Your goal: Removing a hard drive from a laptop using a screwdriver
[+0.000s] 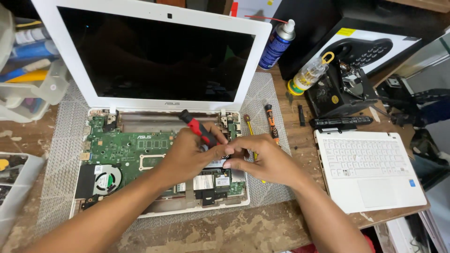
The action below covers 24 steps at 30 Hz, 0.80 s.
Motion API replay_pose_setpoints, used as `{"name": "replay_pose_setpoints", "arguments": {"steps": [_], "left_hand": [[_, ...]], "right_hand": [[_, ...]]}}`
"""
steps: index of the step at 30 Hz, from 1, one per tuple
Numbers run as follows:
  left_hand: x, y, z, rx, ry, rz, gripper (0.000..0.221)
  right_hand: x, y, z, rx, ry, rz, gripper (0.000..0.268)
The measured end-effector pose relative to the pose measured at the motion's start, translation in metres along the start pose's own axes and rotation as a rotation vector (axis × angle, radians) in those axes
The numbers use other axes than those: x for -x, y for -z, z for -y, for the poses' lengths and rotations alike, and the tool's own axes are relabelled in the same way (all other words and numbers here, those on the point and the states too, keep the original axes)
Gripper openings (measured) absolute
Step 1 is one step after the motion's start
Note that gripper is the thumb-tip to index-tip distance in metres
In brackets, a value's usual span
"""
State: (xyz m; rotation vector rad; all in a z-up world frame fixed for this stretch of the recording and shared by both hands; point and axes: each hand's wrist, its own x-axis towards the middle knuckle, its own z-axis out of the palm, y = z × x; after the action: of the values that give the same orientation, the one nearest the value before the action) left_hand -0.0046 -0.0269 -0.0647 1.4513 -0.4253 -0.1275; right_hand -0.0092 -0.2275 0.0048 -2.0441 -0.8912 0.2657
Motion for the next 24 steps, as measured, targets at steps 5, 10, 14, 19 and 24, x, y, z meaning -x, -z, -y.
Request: {"name": "replay_pose_setpoints", "arguments": {"steps": [5, 10, 14, 19, 24], "left_hand": [[0.002, 0.003, -0.003, 0.0, -0.086, 0.043, 0.034], [0.0, 0.016, -0.047, -0.215, -0.1, 0.114, 0.047], [-0.006, 0.025, -0.06, -0.771, -0.065, 0.392, 0.051], [-0.003, 0.023, -0.044, -0.96, -0.212, 0.466, 0.045], [0.001, 0.016, -0.025, -1.1, -0.402, 0.371, 0.054]], "right_hand": [[0.007, -0.009, -0.023, -0.07, 0.032, -0.029, 0.011], [0.01, -0.002, -0.029, -0.112, 0.02, -0.099, 0.015], [0.007, 0.001, -0.018, -0.157, 0.047, -0.195, 0.015], [0.009, -0.002, -0.018, -0.221, 0.044, -0.261, 0.013], [0.012, -0.001, -0.03, -0.233, 0.078, -0.314, 0.008]]}}
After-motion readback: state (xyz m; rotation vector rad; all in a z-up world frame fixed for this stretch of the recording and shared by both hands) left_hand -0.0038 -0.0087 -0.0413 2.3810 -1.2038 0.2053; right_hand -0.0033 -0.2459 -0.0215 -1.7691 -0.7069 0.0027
